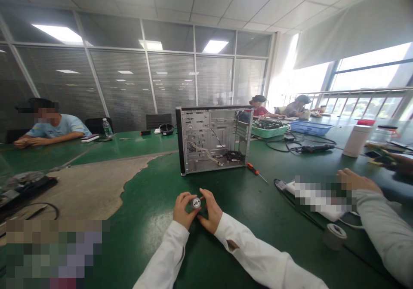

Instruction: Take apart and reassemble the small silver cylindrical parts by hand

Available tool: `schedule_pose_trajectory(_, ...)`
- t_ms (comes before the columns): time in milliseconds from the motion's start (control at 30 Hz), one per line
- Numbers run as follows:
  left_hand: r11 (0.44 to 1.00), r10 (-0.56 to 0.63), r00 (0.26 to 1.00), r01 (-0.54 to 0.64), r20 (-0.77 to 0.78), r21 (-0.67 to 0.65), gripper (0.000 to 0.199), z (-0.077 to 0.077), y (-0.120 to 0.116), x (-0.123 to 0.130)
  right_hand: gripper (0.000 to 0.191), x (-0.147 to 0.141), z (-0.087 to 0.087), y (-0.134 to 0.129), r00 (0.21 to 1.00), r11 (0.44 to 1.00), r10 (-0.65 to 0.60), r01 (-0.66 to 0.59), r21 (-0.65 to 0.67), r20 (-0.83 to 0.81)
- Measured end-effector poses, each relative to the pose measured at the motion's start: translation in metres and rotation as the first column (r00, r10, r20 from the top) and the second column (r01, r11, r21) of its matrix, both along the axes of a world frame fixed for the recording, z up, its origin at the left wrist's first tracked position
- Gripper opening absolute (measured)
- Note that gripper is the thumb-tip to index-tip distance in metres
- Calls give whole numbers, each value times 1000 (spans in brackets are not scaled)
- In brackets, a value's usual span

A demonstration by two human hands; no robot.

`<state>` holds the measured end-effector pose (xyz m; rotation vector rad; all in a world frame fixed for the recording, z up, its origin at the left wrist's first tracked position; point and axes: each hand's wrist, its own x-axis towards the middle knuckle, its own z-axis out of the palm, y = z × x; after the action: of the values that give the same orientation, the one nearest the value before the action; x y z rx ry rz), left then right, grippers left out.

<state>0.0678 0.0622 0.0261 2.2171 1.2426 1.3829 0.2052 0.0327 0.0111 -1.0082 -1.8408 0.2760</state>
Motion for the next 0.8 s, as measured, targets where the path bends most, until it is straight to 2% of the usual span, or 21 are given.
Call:
schedule_pose_trajectory(133,968,204,969,-178,-141,175,22,4,-6,0,80,0,-3,3,998,1000,-9,8,-12,-62)
schedule_pose_trajectory(200,958,231,957,-192,-176,212,21,5,-10,2,79,1,-4,4,997,1000,-4,3,-13,-71)
schedule_pose_trajectory(267,965,211,958,-172,-194,200,21,6,-12,5,77,1,-5,4,997,1000,-4,3,-11,-73)
schedule_pose_trajectory(467,990,133,984,-138,-120,-31,29,2,-7,8,75,0,-5,4,998,1000,0,-1,-12,-67)
schedule_pose_trajectory(567,987,18,999,-24,-40,-157,26,-1,-1,6,75,0,-4,4,998,1000,5,-6,-14,-63)
schedule_pose_trajectory(667,961,-100,994,106,36,-255,24,-3,3,4,74,0,-2,2,999,1000,9,-10,-15,-45)
schedule_pose_trajectory(800,918,-154,972,208,179,-338,32,-4,6,2,69,1,0,-1,999,1000,15,-15,1,-34)
